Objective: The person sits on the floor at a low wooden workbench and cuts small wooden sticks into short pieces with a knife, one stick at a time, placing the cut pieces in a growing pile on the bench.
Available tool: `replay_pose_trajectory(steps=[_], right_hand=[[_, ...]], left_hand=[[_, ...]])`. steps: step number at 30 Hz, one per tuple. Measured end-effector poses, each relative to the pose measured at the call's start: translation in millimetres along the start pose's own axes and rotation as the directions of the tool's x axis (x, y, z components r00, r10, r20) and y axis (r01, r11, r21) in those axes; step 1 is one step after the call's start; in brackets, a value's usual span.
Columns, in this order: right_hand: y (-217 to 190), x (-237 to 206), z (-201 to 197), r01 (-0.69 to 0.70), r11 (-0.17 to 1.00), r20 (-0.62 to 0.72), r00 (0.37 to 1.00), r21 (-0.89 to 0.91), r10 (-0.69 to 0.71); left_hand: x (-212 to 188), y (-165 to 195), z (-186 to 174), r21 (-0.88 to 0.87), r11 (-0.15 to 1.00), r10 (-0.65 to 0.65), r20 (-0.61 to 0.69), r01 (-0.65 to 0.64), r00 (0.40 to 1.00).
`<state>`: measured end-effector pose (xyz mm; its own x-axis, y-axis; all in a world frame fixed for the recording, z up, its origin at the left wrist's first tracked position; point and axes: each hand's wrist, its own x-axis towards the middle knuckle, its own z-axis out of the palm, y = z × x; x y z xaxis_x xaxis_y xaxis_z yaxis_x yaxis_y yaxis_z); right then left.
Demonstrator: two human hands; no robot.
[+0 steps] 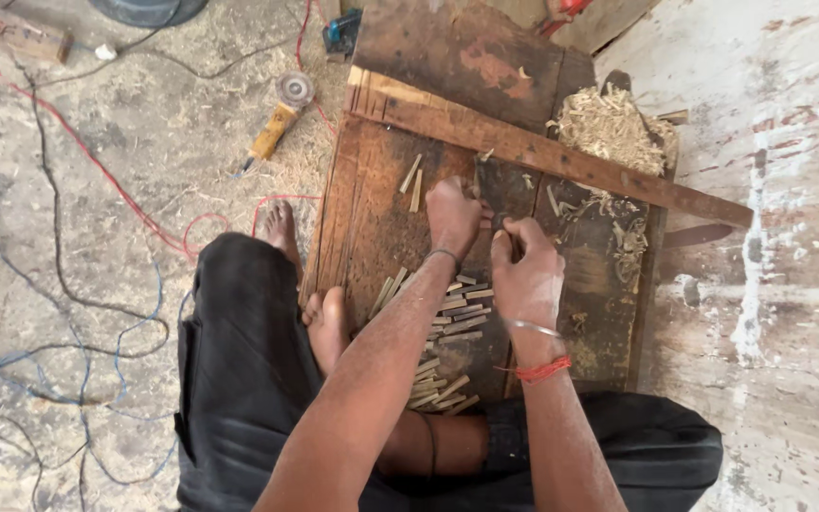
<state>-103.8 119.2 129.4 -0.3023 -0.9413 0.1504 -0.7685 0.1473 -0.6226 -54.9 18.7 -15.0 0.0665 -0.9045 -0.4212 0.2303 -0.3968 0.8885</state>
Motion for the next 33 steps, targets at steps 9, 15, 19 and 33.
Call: replay_pose_trajectory(steps=[9, 15, 19, 33], right_hand=[[-9.8, -4.6, -12.8, -0.251, 0.964, 0.116, 0.964, 0.084, 0.241], [-2.1, 0.6, -10.8, 0.314, 0.948, -0.045, 0.947, -0.062, -0.317], [2.6, -1.9, -9.3, -0.361, 0.929, 0.158, 0.925, 0.081, 0.346], [2.2, 2.3, 2.5, -0.005, 0.999, 0.019, 1.0, -0.046, 0.005]], left_hand=[[2.8, -4.7, -3.6, -0.032, 0.999, -0.016, 0.038, 0.017, 0.999], [2.6, -1.5, -1.5, 0.061, 0.996, -0.062, 0.012, 0.061, 0.998], [0.2, -0.7, -2.8, 0.106, 0.994, 0.029, 0.038, -0.033, 0.999], [0.6, 0.6, -4.1, 0.091, 0.996, -0.022, 0.017, 0.02, 1.0]])
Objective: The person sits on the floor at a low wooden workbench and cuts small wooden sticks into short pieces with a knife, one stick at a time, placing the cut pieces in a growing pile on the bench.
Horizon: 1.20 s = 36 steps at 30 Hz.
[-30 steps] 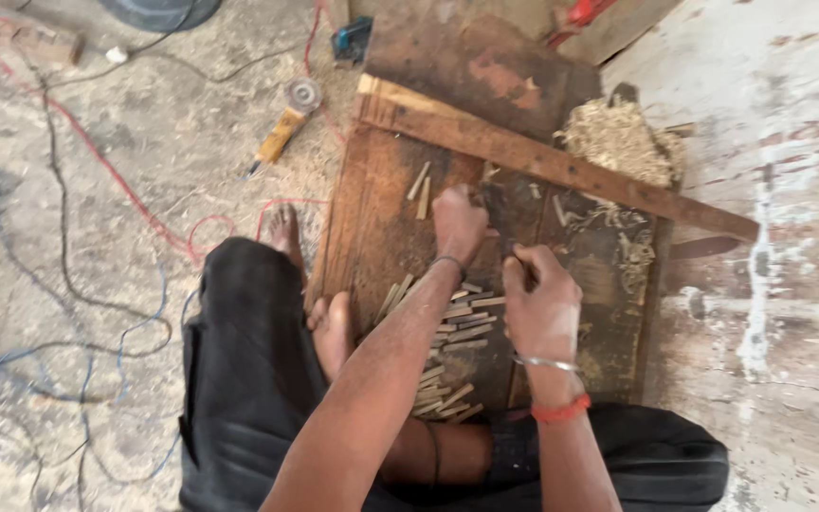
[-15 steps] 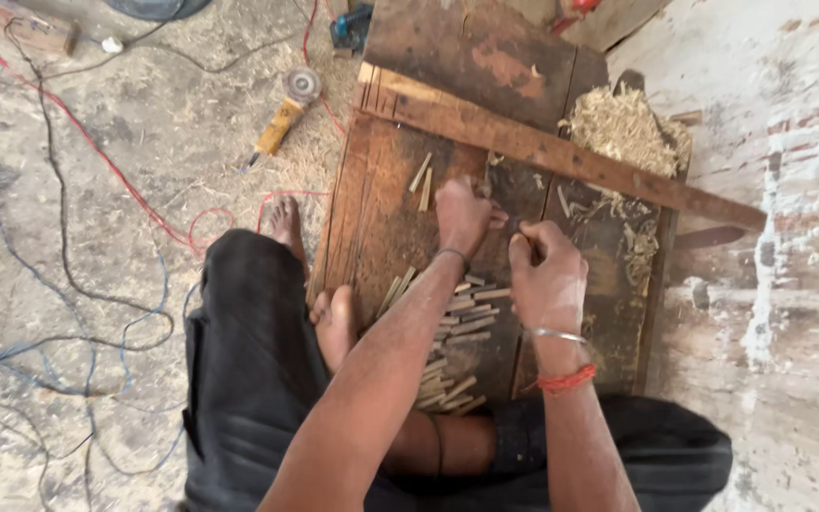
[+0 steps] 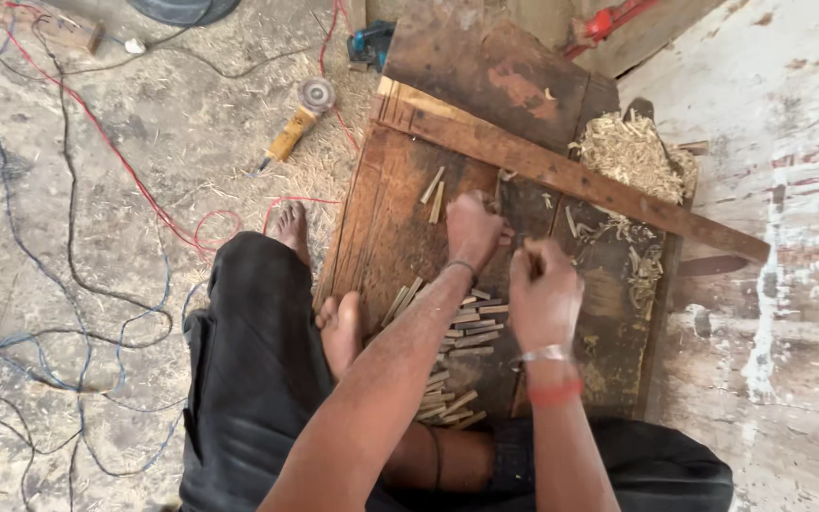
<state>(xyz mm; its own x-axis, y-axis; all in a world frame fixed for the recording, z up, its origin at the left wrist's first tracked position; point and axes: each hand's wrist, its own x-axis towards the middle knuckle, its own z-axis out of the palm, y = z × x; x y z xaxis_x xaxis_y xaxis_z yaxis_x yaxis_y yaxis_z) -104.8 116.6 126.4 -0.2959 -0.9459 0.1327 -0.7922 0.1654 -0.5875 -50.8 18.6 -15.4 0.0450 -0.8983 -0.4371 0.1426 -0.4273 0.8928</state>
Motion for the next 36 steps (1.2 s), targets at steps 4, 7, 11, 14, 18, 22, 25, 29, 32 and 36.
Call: replay_pose_trajectory(steps=[4, 7, 11, 14, 18, 22, 25, 29, 32, 36], right_hand=[[11.4, -2.8, 1.8, -0.034, 0.999, 0.026, 0.999, 0.001, 0.034], [18.0, -8.9, 5.4, 0.038, 0.999, -0.011, 0.999, 0.025, -0.038], [15.0, -7.2, 13.0, -0.085, 0.996, -0.006, 0.996, -0.029, 0.085], [9.8, -2.7, 8.4, 0.028, 0.999, -0.042, 0.999, -0.047, -0.03], [5.6, -8.5, 6.7, -0.389, 0.917, 0.118, 0.918, 0.087, 0.378], [11.1, -7.7, 19.1, 0.013, 0.997, -0.1, 0.995, -0.072, -0.02], [16.7, -11.2, 21.5, -0.009, 1.0, -0.084, 0.996, -0.01, 0.008], [13.4, -28.6, 9.3, -0.055, 0.997, -0.035, 0.998, 0.051, 0.057], [4.8, -37.7, -0.4, -0.17, 0.984, 0.008, 0.986, 0.048, 0.169], [-2.7, -24.7, 11.2, -0.051, 0.997, -0.056, 0.997, 0.063, 0.054]], left_hand=[[-0.4, -4.1, -1.0, -0.114, 0.993, -0.035, 0.057, 0.041, 0.998], [3.8, -6.0, -2.3, -0.095, 0.994, -0.041, 0.065, 0.047, 0.997], [3.2, -10.0, -1.0, -0.058, 0.998, -0.015, 0.047, 0.018, 0.999], [5.6, -11.8, 1.9, -0.15, 0.987, -0.048, 0.073, 0.058, 0.996], [12.3, -16.2, 4.0, -0.137, 0.991, 0.01, 0.035, -0.005, 0.999], [14.6, -17.9, 5.9, 0.1, 0.983, 0.155, -0.002, -0.154, 0.988], [8.7, -11.7, 3.3, -0.089, 0.996, 0.023, 0.033, -0.02, 0.999], [-0.5, -0.7, -1.1, -0.062, 0.996, 0.059, -0.018, -0.06, 0.998], [-2.5, -1.6, 1.1, 0.038, 0.996, 0.087, -0.033, -0.086, 0.996], [6.2, -10.2, 3.7, 0.124, 0.987, 0.103, -0.031, -0.098, 0.994]])
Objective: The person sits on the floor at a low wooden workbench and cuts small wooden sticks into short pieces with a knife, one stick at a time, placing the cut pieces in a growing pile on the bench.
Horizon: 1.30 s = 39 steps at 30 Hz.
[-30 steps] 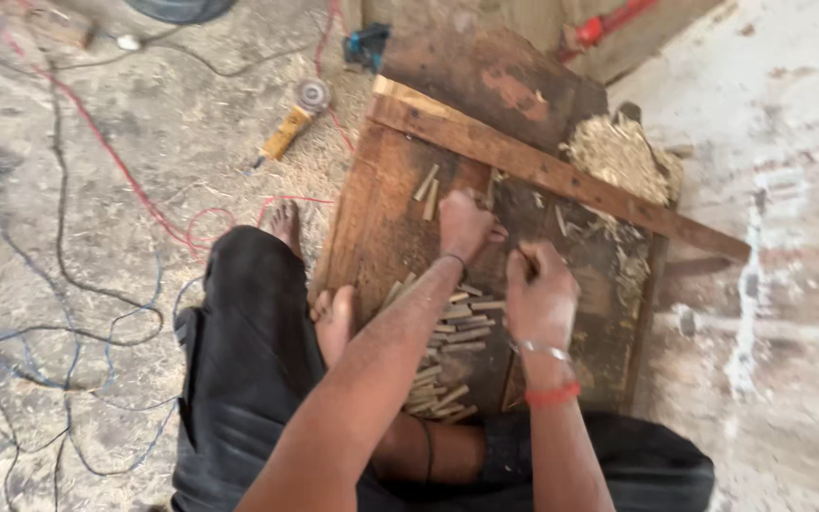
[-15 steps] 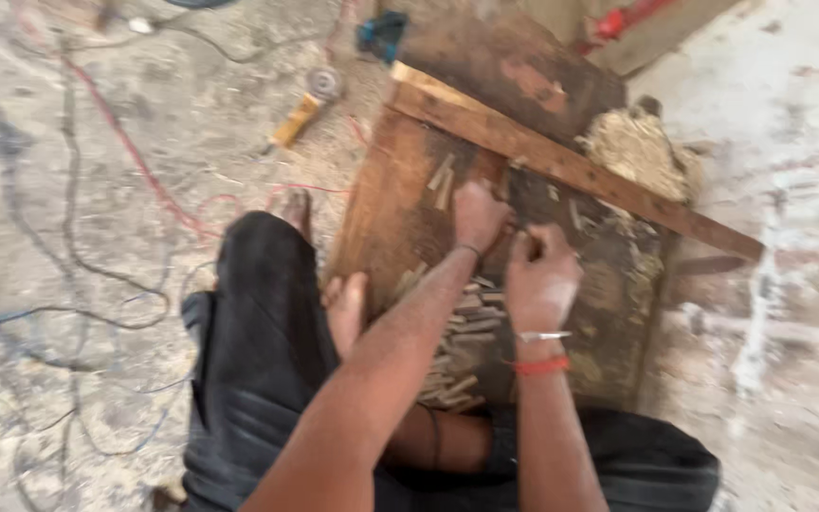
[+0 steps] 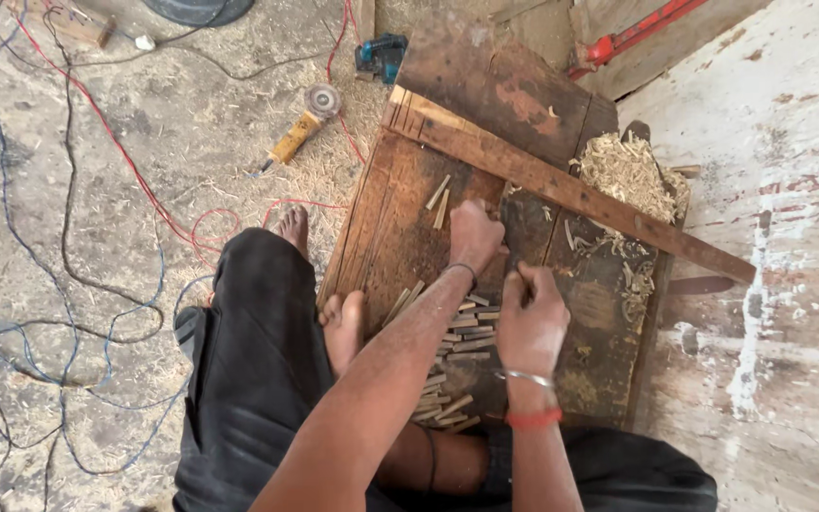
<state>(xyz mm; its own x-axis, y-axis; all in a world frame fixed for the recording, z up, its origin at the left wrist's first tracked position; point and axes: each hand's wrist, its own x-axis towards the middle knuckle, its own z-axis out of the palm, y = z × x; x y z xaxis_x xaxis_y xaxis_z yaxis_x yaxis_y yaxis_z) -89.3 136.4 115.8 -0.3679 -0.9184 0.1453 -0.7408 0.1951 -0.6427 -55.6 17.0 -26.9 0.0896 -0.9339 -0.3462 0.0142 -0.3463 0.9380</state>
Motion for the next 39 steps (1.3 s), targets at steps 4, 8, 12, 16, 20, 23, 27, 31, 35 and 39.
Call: replay_pose_trajectory(steps=[4, 8, 12, 16, 20, 23, 27, 31, 35, 39], right_hand=[[8.5, 16.8, 26.0, -0.12, 0.984, 0.017, 0.992, -0.132, 0.123], [25.0, 19.2, 24.9, 0.035, 0.999, -0.056, 0.998, 0.009, -0.034], [29.5, 9.7, 7.6, -0.523, 0.418, 0.243, 0.793, 0.743, 0.559], [30.3, -12.9, -12.3, -0.375, 0.666, 0.09, 0.902, 0.644, 0.421], [41.7, -36.4, -25.7, -0.315, 0.872, 0.155, 0.949, 0.374, 0.276], [51.7, -45.1, -25.5, -0.286, 0.905, 0.148, 0.957, 0.314, 0.251], [61.0, -43.6, -28.9, -0.35, 0.856, 0.154, 0.937, 0.38, 0.315], [63.7, -36.3, -38.4, -0.367, 0.824, 0.191, 0.93, 0.431, 0.314], [63.5, -33.9, -42.9, -0.392, 0.822, 0.217, 0.919, 0.414, 0.329], [64.7, -33.5, -44.7, -0.381, 0.816, 0.208, 0.924, 0.435, 0.32]], left_hand=[[5.9, -7.9, -3.5, 0.249, 0.951, 0.213, -0.102, -0.182, 0.972], [7.3, -5.9, -2.8, -0.006, 1.0, -0.003, 0.056, 0.004, 0.998], [6.0, -1.9, -1.7, -0.296, 0.93, -0.166, 0.199, 0.221, 0.966], [5.2, -0.6, -2.7, -0.267, 0.942, -0.154, 0.196, 0.204, 0.968], [4.5, -1.0, -3.1, -0.285, 0.937, -0.144, 0.204, 0.2, 0.968], [3.1, -0.6, -4.5, -0.273, 0.944, -0.132, 0.205, 0.186, 0.97], [-3.9, 5.7, -10.7, -0.188, 0.97, -0.117, 0.208, 0.157, 0.971], [-18.7, 18.3, -18.8, -0.165, 0.975, -0.11, 0.228, 0.15, 0.967], [-36.4, 33.2, -35.7, -0.085, 0.99, -0.09, 0.209, 0.11, 0.974], [-44.0, 48.7, -55.6, 0.014, 0.998, -0.062, 0.157, 0.061, 0.986]])
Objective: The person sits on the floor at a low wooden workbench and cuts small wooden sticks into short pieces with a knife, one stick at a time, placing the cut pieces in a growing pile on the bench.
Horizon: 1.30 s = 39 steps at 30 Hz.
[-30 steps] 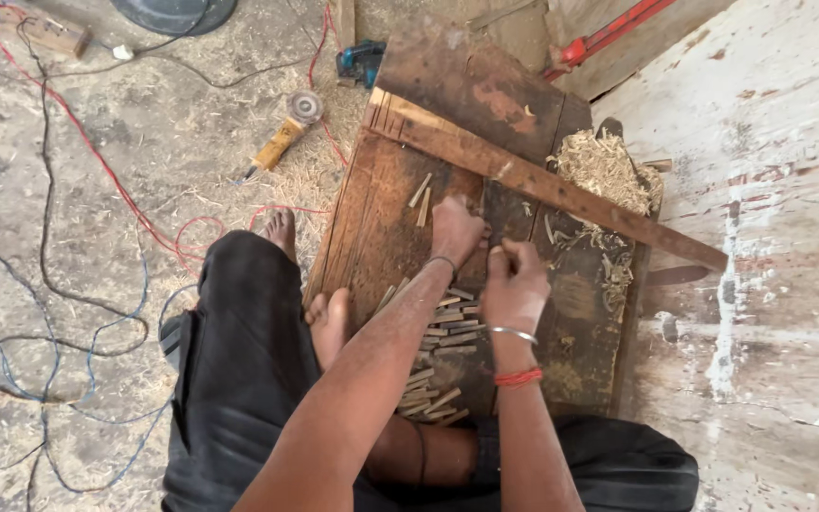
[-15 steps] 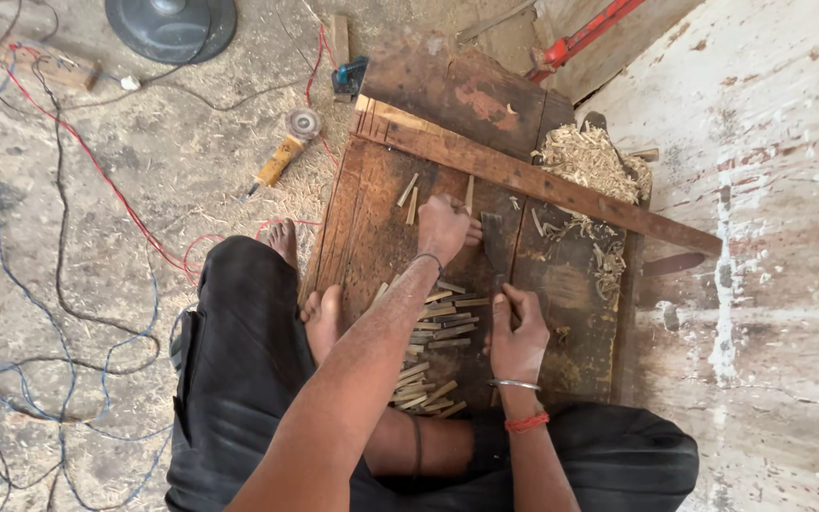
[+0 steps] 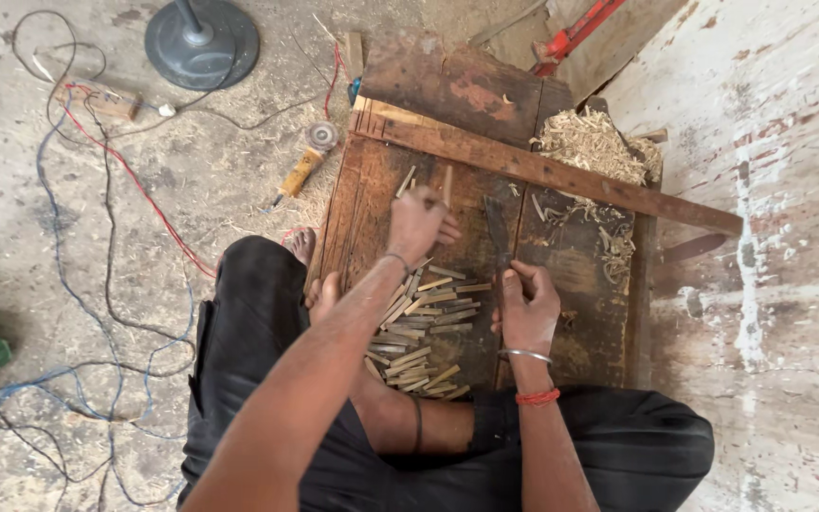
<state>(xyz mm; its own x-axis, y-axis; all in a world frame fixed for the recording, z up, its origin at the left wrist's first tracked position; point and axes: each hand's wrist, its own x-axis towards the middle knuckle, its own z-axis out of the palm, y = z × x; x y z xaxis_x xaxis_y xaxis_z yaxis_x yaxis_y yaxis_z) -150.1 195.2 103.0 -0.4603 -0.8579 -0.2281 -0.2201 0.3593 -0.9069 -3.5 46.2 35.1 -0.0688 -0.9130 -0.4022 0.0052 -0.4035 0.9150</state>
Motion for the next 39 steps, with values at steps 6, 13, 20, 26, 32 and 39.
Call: replay_pose_trajectory(steps=[6, 13, 20, 26, 32, 39], right_hand=[[-1.1, 3.2, -2.5, -0.027, 0.994, 0.019, 1.0, 0.105, 0.025], [1.6, 4.3, -3.1, -0.037, 0.993, 0.015, 0.999, 0.109, 0.035], [2.1, 4.0, -0.2, -0.021, 0.995, 0.014, 1.0, 0.1, 0.019], [-1.5, 3.4, 1.7, -0.029, 0.999, 0.006, 1.0, 0.036, 0.029], [0.2, 5.1, 2.7, -0.019, 0.997, 0.013, 1.0, 0.079, 0.018], [4.3, 7.2, 2.1, -0.002, 0.996, 0.017, 1.0, 0.086, 0.001]], left_hand=[[22.3, 11.6, -62.0, 0.694, 0.715, 0.168, -0.048, -0.088, 0.985], [33.2, 0.7, -83.9, 0.902, 0.373, 0.464, 0.021, -0.217, 0.886], [-28.5, -7.5, -37.5, 0.688, 0.596, 0.286, 0.3, -0.414, 0.91], [-51.0, -22.9, -19.2, 0.713, 0.19, 0.369, 0.585, -0.675, 0.722], [-50.1, -23.0, -21.9, 0.714, 0.047, 0.341, 0.646, -0.698, 0.683], [-55.8, -1.4, -18.4, 0.589, 0.643, 0.293, 0.401, -0.49, 0.868]])
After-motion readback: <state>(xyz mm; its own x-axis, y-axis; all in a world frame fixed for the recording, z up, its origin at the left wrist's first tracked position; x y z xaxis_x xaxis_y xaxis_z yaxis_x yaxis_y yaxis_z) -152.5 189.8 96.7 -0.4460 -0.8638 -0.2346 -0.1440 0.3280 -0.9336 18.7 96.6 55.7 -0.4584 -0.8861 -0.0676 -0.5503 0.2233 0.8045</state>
